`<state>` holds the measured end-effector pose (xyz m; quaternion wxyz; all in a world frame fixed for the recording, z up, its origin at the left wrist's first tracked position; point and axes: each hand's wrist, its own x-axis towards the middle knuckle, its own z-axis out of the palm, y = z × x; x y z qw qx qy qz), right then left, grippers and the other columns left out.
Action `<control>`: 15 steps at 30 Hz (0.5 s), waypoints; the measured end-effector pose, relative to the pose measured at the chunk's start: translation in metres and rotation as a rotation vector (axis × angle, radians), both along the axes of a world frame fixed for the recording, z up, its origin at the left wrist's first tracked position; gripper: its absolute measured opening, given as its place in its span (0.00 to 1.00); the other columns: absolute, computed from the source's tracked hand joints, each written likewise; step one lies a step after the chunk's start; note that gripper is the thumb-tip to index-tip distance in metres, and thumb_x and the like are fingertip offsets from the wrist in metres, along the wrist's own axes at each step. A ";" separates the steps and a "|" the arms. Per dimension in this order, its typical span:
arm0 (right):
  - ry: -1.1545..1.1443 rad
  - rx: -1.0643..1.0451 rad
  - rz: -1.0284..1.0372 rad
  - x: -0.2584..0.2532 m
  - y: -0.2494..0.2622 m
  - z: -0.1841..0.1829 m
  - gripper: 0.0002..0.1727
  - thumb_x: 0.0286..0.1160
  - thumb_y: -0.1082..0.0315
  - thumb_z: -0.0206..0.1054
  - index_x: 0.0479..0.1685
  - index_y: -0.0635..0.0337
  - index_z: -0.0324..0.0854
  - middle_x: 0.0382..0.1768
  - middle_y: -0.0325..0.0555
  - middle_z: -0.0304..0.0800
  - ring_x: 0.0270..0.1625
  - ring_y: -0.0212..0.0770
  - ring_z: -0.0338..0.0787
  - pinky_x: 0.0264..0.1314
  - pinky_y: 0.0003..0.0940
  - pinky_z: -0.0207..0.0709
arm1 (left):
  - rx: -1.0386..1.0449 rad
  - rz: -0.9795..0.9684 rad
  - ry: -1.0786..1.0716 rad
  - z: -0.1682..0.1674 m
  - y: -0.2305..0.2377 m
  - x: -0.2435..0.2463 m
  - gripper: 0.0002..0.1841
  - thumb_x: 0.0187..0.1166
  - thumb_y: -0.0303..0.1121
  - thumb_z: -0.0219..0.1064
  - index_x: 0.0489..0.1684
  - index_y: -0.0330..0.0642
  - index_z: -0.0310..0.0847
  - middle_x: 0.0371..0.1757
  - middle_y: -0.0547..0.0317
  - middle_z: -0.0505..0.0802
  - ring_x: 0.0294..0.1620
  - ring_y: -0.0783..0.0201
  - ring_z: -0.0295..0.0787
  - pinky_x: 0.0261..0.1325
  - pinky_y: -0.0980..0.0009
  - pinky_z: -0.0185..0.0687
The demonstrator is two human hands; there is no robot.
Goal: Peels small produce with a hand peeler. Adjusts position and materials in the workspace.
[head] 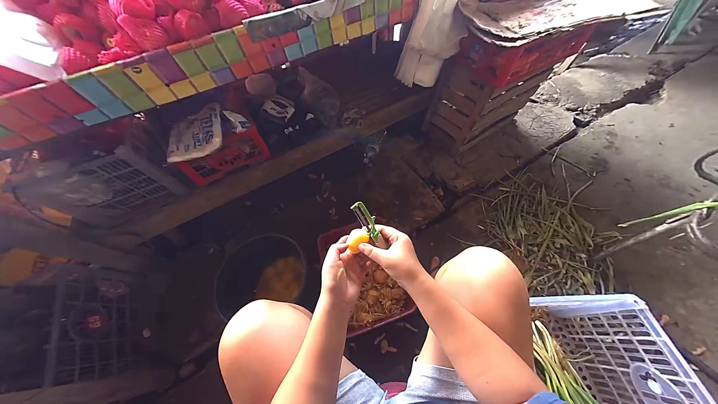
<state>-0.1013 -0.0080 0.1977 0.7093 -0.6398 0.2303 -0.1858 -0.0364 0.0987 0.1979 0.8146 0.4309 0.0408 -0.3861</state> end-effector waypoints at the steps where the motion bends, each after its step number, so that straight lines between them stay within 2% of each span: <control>1: -0.022 0.026 0.022 -0.002 -0.002 0.002 0.19 0.65 0.77 0.75 0.57 0.71 0.84 0.41 0.46 0.92 0.41 0.26 0.90 0.49 0.22 0.85 | 0.051 -0.039 -0.078 0.001 0.001 0.000 0.17 0.89 0.31 0.36 0.58 0.37 0.72 0.39 0.51 0.89 0.36 0.62 0.90 0.41 0.69 0.87; 3: -0.029 0.024 0.060 -0.005 -0.006 0.007 0.19 0.65 0.78 0.72 0.58 0.71 0.84 0.41 0.45 0.92 0.42 0.25 0.89 0.50 0.22 0.84 | 0.136 -0.182 -0.236 0.002 0.005 0.001 0.20 0.80 0.25 0.46 0.69 0.33 0.70 0.45 0.52 0.89 0.42 0.65 0.89 0.48 0.70 0.87; 5: -0.024 0.005 0.106 -0.008 -0.010 0.009 0.19 0.63 0.78 0.69 0.57 0.70 0.84 0.41 0.44 0.91 0.41 0.26 0.89 0.48 0.23 0.84 | 0.210 -0.282 -0.337 0.006 0.006 0.002 0.19 0.74 0.21 0.53 0.64 0.32 0.71 0.44 0.56 0.89 0.41 0.67 0.89 0.47 0.72 0.87; 8: -0.052 0.008 0.175 -0.013 -0.014 0.009 0.20 0.59 0.78 0.67 0.55 0.69 0.84 0.41 0.41 0.92 0.43 0.25 0.89 0.50 0.23 0.84 | 0.227 -0.319 -0.445 0.009 0.010 0.004 0.24 0.68 0.18 0.60 0.68 0.28 0.73 0.48 0.54 0.90 0.44 0.68 0.90 0.50 0.74 0.88; 11: -0.094 -0.008 0.252 -0.016 -0.015 0.008 0.18 0.57 0.79 0.65 0.51 0.67 0.86 0.43 0.38 0.92 0.45 0.23 0.88 0.52 0.22 0.83 | 0.277 -0.354 -0.585 0.010 0.016 0.010 0.23 0.59 0.18 0.69 0.60 0.31 0.80 0.46 0.58 0.94 0.46 0.72 0.91 0.52 0.75 0.88; 13: -0.120 0.004 0.326 -0.019 -0.018 0.008 0.16 0.61 0.77 0.67 0.51 0.66 0.85 0.45 0.36 0.91 0.46 0.22 0.88 0.52 0.21 0.83 | 0.300 -0.357 -0.661 0.010 0.019 0.012 0.24 0.56 0.19 0.73 0.57 0.32 0.82 0.46 0.59 0.95 0.46 0.72 0.92 0.54 0.75 0.89; 15: -0.131 0.041 0.356 -0.022 -0.022 0.010 0.14 0.70 0.70 0.68 0.54 0.63 0.84 0.40 0.30 0.89 0.38 0.18 0.84 0.43 0.17 0.79 | 0.329 -0.328 -0.713 0.009 0.020 0.013 0.27 0.54 0.20 0.76 0.59 0.33 0.80 0.47 0.57 0.94 0.47 0.71 0.92 0.54 0.75 0.89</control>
